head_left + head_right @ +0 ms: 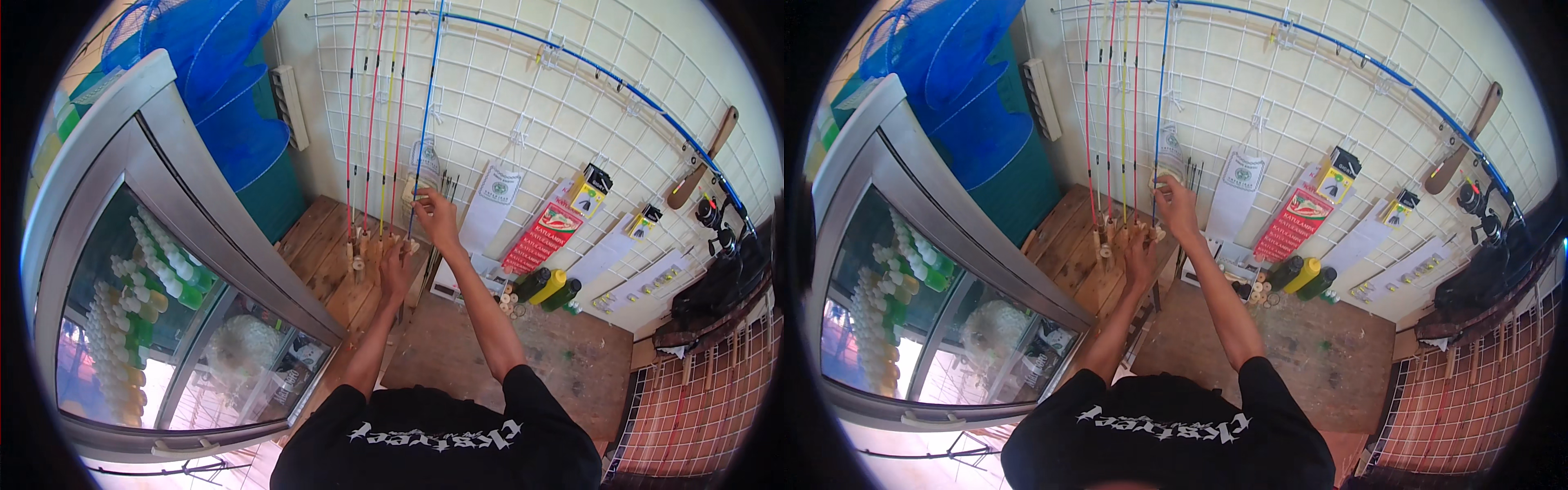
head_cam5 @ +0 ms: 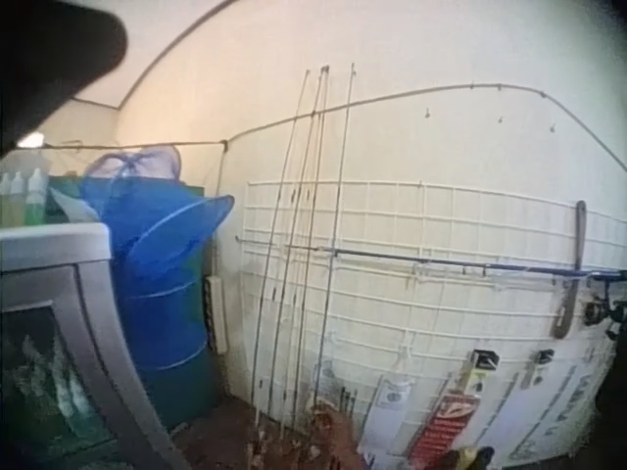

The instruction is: Repairing or assembling a fishing rod by threading line through guides and attaching components.

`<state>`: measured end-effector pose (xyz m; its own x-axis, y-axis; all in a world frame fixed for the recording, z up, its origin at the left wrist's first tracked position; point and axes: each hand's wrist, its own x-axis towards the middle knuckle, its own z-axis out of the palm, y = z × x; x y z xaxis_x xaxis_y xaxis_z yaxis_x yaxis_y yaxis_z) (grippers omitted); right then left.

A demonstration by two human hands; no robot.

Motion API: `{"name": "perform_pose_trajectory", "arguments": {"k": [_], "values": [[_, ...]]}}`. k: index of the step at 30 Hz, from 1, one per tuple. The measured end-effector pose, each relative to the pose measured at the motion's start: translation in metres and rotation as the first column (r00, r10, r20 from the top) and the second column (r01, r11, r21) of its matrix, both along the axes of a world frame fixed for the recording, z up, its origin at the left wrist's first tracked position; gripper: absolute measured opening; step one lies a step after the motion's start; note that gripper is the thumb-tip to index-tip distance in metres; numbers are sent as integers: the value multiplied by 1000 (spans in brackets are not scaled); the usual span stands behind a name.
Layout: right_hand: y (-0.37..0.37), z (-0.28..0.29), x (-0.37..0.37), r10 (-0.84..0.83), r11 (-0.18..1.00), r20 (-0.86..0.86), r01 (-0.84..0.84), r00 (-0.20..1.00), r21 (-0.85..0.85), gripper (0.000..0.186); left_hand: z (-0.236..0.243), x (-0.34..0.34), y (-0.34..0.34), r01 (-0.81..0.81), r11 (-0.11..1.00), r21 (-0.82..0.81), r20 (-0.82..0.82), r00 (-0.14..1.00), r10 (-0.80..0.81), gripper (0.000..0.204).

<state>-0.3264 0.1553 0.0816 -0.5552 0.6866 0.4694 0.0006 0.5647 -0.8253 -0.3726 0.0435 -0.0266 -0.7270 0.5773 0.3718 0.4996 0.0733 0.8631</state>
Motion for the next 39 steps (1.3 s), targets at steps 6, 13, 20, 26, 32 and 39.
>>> {"name": "perform_pose_trajectory", "arguments": {"k": [6, 13, 20, 26, 32, 39], "values": [[-4, -8, 2, 39, 999, 49, -39, 998, -19, 24, -11, -5, 4, 12, 1000, -14, 1, 1000, -12, 37], [-4, -20, 7, 30, 999, 71, -28, 997, -22, 26, -10, -1, 5, 23, 1000, -4, 23, 999, -23, 40], [-8, -24, 8, 50, 998, 64, -47, 997, -52, 28, -3, -2, 2, 9, 1000, -21, 16, 1000, -9, 38], [-7, -34, 7, 78, 997, 88, -76, 993, -35, 28, 3, -1, 0, -27, 997, -76, 19, 999, 29, 32], [-10, -38, 8, 92, 995, 116, -88, 989, -36, 30, -4, -2, 1, -84, 996, -8, -36, 996, 84, 27], [-10, -41, 14, 110, 993, 133, -105, 985, -49, 34, -1, -1, 0, -100, 994, 33, -18, 995, 101, 24]]}}
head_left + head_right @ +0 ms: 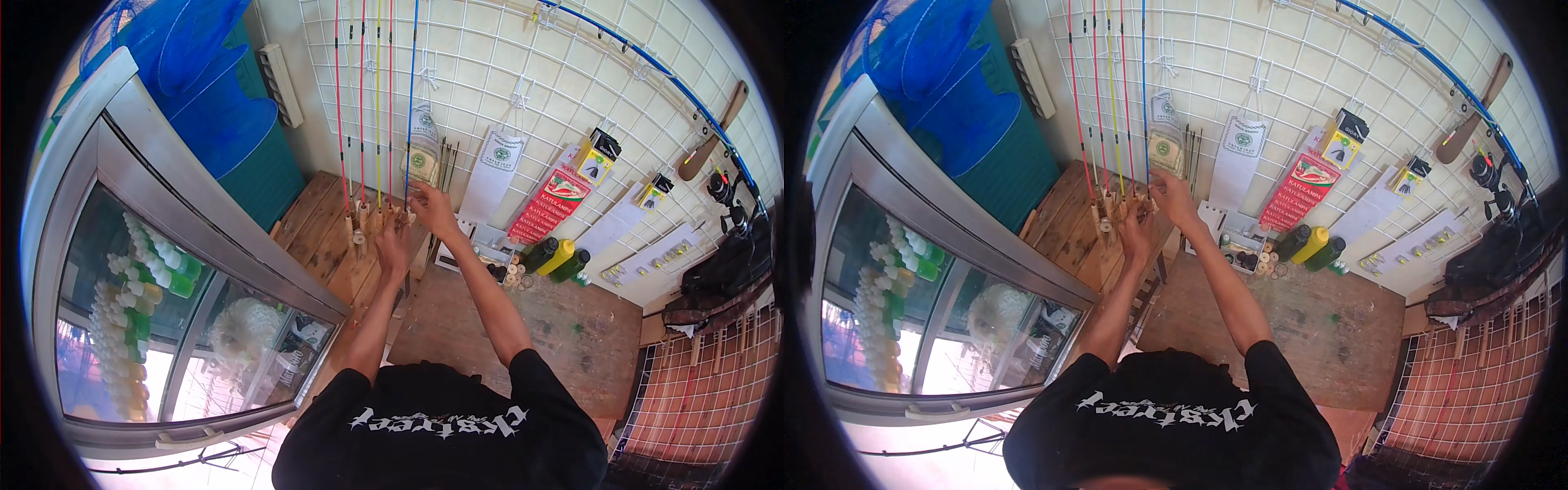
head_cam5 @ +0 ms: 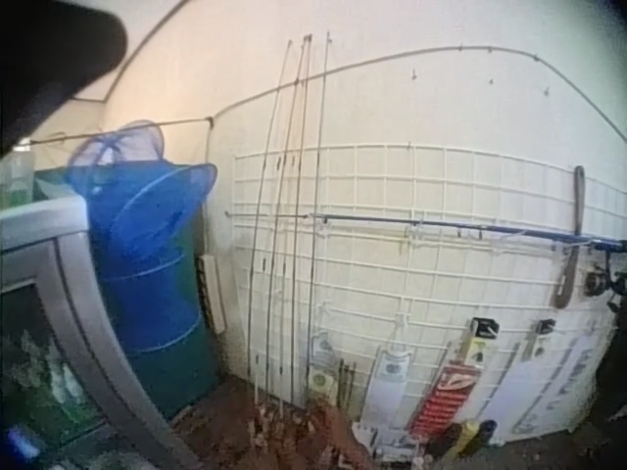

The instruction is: Repairing or assembling a fishing rod by threading line through guides and attaching components.

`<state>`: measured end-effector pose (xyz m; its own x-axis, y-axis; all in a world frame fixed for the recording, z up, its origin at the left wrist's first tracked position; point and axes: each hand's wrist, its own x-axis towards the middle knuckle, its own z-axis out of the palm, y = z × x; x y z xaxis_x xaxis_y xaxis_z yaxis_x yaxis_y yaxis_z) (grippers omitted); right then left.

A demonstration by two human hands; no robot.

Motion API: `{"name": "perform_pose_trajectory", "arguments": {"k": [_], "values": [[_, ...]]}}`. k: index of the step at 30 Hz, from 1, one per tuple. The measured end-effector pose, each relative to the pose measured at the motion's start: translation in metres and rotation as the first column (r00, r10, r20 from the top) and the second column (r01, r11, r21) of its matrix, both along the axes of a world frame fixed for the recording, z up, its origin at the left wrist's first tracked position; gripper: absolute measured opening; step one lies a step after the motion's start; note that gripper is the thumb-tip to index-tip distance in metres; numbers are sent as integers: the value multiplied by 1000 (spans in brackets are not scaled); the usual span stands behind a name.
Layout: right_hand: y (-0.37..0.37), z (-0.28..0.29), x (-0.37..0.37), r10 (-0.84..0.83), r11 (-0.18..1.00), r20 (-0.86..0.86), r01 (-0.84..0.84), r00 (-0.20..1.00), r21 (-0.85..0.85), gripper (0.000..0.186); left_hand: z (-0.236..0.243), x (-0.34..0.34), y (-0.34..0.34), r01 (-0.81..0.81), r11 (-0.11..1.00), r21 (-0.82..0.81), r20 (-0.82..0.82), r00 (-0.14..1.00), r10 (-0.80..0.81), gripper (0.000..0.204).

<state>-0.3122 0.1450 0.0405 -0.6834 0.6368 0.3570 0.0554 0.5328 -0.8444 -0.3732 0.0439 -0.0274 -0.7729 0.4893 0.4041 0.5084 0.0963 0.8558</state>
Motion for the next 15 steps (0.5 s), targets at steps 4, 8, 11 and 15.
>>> {"name": "perform_pose_trajectory", "arguments": {"k": [4, 8, 11, 15], "values": [[-2, 0, 4, 12, 1000, 14, -12, 1000, -12, 36, -2, 3, -3, 0, 1000, -4, 22, 1000, 0, 26], [-5, -1, 8, 12, 999, 24, -11, 1000, -32, 35, -4, 6, -8, -2, 999, -39, 45, 999, 4, 28], [-6, -3, 11, 16, 999, 33, -15, 999, -32, 36, -3, 7, -11, -10, 997, -82, 72, 997, 16, 29], [-2, -10, 15, -2, 1000, 58, 2, 998, -7, 37, 3, 13, -12, 12, 999, -38, 127, 992, -7, 29]]}}
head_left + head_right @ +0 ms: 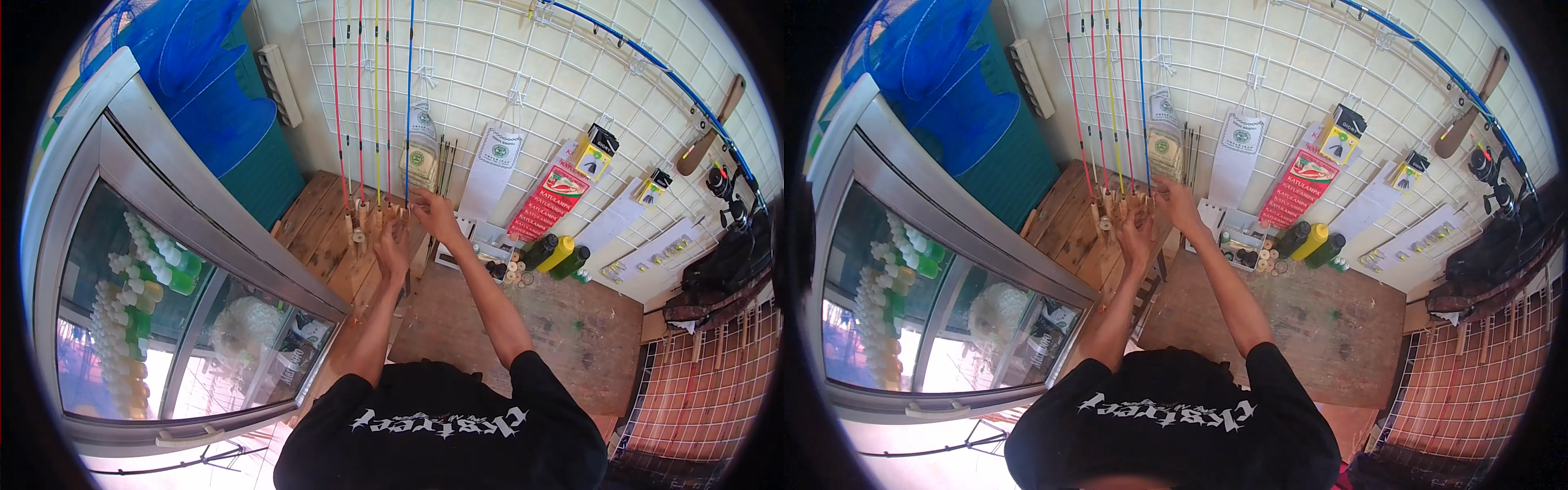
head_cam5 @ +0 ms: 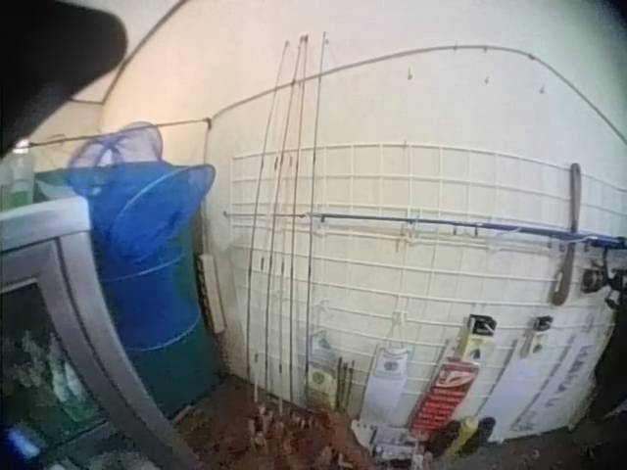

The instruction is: Repairing or assembling a fishing rod by threading line through guides and attaching components.

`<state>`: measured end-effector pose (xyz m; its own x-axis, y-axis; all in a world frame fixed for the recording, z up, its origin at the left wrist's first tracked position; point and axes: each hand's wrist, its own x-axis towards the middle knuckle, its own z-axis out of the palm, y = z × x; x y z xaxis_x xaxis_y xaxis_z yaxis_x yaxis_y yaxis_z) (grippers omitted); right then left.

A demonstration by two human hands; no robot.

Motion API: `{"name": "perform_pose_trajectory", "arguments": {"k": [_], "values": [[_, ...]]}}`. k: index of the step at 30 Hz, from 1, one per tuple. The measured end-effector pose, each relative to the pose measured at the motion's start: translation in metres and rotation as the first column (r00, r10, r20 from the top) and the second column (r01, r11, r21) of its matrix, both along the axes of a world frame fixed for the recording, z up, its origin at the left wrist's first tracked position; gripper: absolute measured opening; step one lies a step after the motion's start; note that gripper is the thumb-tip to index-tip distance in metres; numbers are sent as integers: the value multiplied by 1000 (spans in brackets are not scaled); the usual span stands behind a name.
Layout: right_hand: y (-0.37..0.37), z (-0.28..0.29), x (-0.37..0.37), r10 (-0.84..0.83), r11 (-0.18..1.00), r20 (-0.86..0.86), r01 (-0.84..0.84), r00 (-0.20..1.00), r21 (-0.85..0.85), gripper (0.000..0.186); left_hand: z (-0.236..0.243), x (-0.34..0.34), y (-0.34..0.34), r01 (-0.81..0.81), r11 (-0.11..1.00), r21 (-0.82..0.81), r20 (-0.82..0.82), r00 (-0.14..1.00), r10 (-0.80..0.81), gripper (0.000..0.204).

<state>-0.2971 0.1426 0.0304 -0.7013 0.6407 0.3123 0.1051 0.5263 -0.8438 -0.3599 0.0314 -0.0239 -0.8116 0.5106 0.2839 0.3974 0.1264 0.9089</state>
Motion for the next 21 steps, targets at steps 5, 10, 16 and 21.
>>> {"name": "perform_pose_trajectory", "arguments": {"k": [5, 10, 16, 21], "values": [[-3, -4, 1, 12, 1000, -19, -12, 1000, -14, 38, -4, 0, -4, -18, 1000, -11, 3, 1000, 19, 28], [-3, -8, 3, 16, 999, -6, -17, 1000, -43, 38, -10, -1, -5, -28, 999, -16, -52, 998, 27, 28], [-6, -10, 8, 24, 997, 10, -23, 1000, -76, 40, -8, 3, -7, -16, 1000, 15, 4, 1000, 16, 29], [-7, -21, 18, -8, 1000, 8, 8, 1000, -6, 40, -7, 8, -8, -2, 1000, 27, -51, 999, 3, 28]]}}
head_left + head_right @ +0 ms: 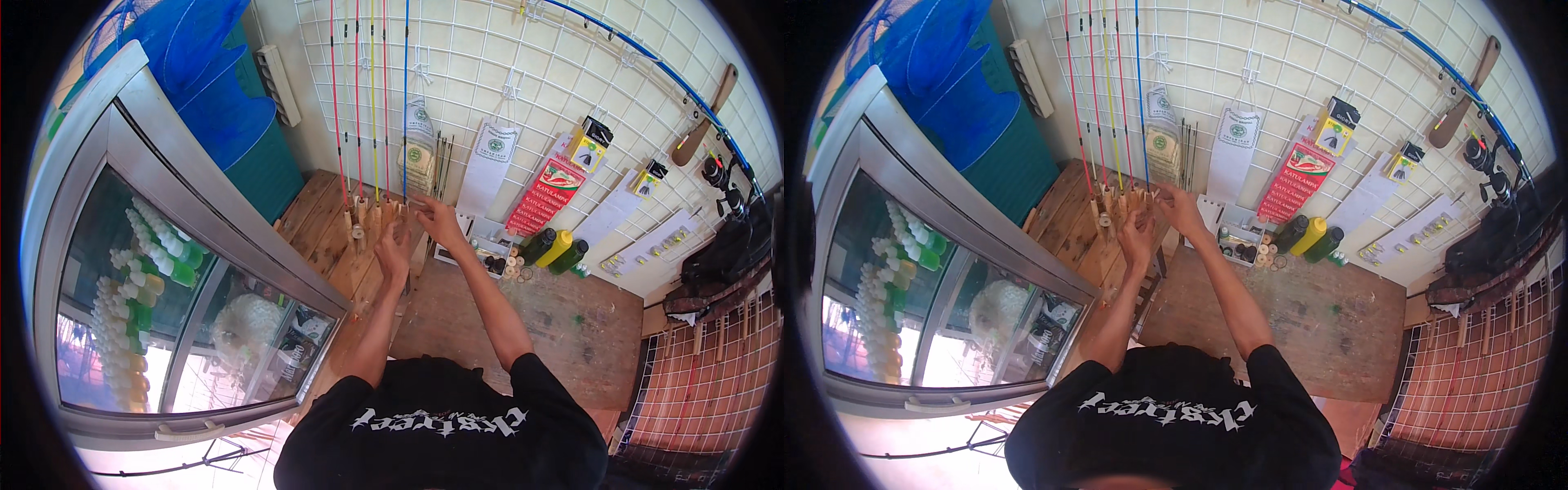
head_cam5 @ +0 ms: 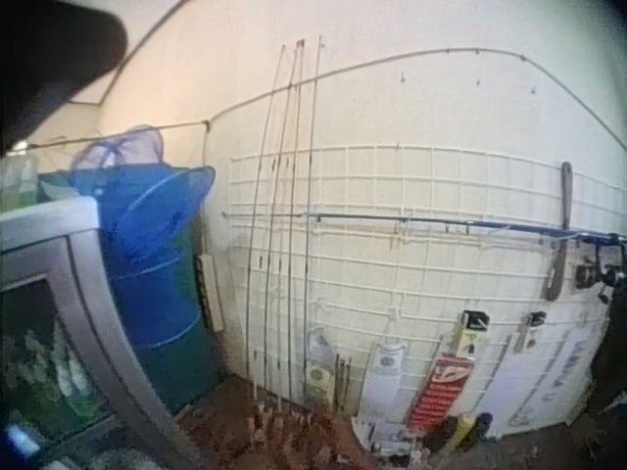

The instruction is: Repairing or assembling a fishing rod by threading line through guides and attaching components.

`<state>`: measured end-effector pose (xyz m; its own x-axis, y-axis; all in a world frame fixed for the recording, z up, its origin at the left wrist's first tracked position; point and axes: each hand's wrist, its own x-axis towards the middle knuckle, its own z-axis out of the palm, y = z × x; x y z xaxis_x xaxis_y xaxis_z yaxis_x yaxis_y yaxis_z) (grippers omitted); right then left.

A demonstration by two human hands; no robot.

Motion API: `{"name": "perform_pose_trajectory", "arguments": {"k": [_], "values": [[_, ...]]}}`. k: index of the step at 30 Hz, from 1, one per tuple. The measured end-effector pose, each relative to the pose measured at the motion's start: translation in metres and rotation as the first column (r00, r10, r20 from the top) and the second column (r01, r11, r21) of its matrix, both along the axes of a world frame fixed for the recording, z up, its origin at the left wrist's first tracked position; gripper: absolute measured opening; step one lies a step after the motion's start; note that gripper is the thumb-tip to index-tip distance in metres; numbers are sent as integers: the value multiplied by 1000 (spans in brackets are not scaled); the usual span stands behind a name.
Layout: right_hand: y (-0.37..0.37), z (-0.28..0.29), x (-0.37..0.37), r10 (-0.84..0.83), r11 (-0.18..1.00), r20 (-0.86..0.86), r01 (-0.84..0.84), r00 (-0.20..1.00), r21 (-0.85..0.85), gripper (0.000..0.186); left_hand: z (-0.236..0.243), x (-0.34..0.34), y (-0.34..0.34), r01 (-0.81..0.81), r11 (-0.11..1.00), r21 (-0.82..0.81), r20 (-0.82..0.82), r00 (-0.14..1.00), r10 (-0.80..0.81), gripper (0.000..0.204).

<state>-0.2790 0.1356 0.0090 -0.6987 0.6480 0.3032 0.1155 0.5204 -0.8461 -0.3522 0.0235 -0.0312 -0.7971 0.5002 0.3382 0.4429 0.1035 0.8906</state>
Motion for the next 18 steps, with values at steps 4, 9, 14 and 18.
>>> {"name": "perform_pose_trajectory", "arguments": {"k": [4, 9, 14, 18], "values": [[-8, -6, 7, -26, 1000, 38, 25, 999, 17, 40, -10, 2, -4, -11, 1000, -22, -58, 998, 10, 28], [-19, -23, 22, -32, 996, 44, 35, 999, -79, 36, -14, 18, -10, 2, 997, -80, -82, 997, -9, 28], [-27, -56, 36, -53, 992, 40, 57, 998, -110, 33, -27, 31, -12, 115, 992, -56, -19, 993, -116, 21], [-28, -94, 52, -68, 992, 54, 73, 996, -101, 32, -57, 41, -17, 272, 961, -48, 148, 954, -262, 26]]}}
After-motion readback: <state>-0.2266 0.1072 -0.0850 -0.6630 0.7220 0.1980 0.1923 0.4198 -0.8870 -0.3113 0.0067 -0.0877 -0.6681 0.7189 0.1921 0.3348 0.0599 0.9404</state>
